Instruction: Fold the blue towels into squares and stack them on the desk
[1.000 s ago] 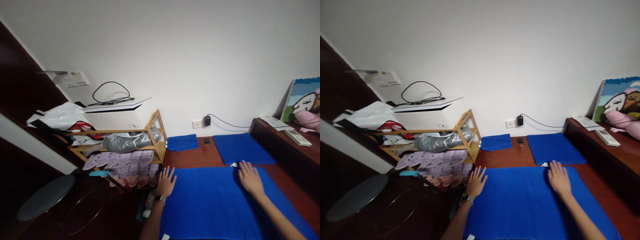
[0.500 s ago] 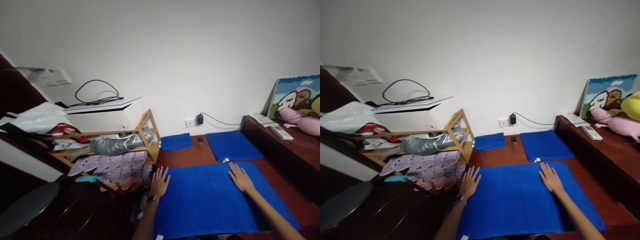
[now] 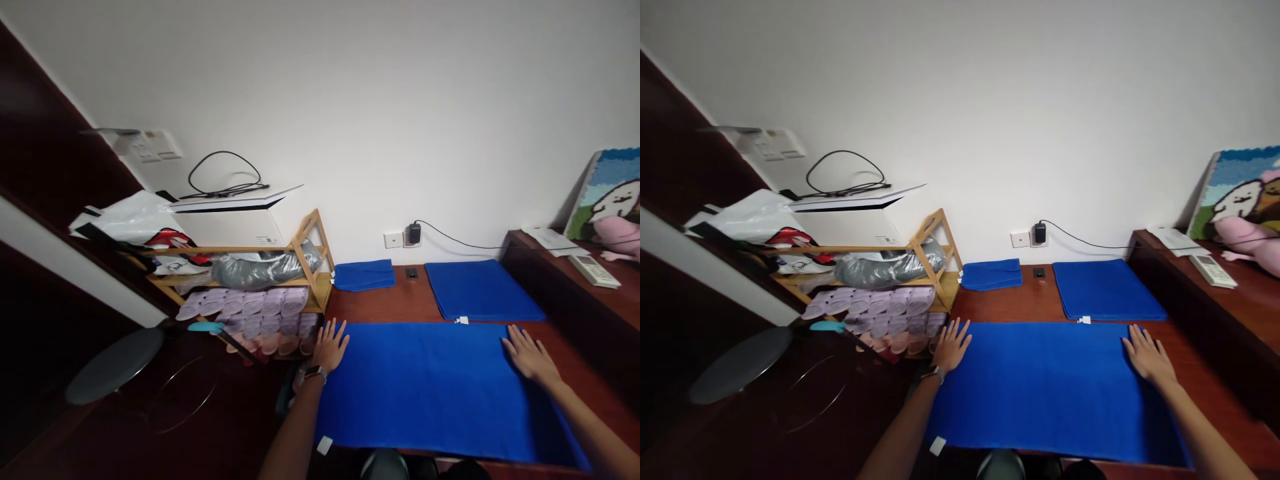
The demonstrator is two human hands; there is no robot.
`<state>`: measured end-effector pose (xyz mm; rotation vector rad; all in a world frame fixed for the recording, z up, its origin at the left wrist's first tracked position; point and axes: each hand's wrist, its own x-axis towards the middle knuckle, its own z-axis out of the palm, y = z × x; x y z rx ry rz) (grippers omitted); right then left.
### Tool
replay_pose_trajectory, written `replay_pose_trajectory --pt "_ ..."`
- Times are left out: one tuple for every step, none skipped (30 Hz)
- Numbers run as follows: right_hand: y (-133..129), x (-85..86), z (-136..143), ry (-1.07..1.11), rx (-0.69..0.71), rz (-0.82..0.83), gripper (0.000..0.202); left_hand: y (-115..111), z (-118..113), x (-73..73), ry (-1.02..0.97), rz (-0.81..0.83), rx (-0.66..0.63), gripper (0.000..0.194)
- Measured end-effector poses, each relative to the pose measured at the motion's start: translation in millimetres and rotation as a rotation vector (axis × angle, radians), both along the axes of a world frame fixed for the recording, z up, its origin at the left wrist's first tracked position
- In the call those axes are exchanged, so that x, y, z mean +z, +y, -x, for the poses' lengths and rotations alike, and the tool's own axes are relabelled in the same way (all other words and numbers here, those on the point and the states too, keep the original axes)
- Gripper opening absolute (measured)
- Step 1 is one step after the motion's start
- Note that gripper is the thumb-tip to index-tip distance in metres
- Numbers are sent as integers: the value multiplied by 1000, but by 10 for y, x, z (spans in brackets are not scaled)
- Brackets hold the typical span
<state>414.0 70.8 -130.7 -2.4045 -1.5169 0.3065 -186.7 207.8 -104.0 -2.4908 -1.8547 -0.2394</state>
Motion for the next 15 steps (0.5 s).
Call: replay_pose_trajectory --pt "6 107 163 -29 21 -10 88 -27 -32 47 -1 -3 -12 55" --pt "9 216 381 -56 51 -33 86 -72 -81 90 -9 -21 -29 55" --pt "9 316 654 -77 89 -67 86 -139 -147 124 -23 -51 -53 55" --pt "6 399 973 -82 140 -94 86 -229 -227 146 -41 -85 -86 55" --pt "2 456 1325 -77 205 -111 85 -339 -317 153 -61 -113 -127 55" --pt "-3 484 1692 -61 271 -124 82 -465 -409 143 -77 -130 -172 54" --pt "-7 482 2055 -37 343 -130 79 -598 -494 119 -88 -133 -218 54" --pt "-8 454 2395 -12 423 -135 77 -729 -567 83 -92 -126 -257 54" --pt "-6 408 2696 13 488 -138 74 -849 -620 39 -92 -112 -281 54" --pt "0 352 2944 39 531 -140 71 -950 -652 -6 -89 -94 -285 55" --pt "7 295 3129 57 554 -139 68 -1027 -663 -47 -84 -75 -270 55" --pt "15 245 3247 69 564 -138 66 -1078 -658 -80 -78 -54 -247 55" --pt "19 205 3296 76 561 -136 66 -1107 -641 -101 -71 -35 -221 55" --pt "15 177 3277 77 548 -132 66 -1118 -621 -111 -65 -18 -199 54" --pt "0 158 3191 76 530 -129 67 -1115 -601 -109 -60 -6 -184 54"
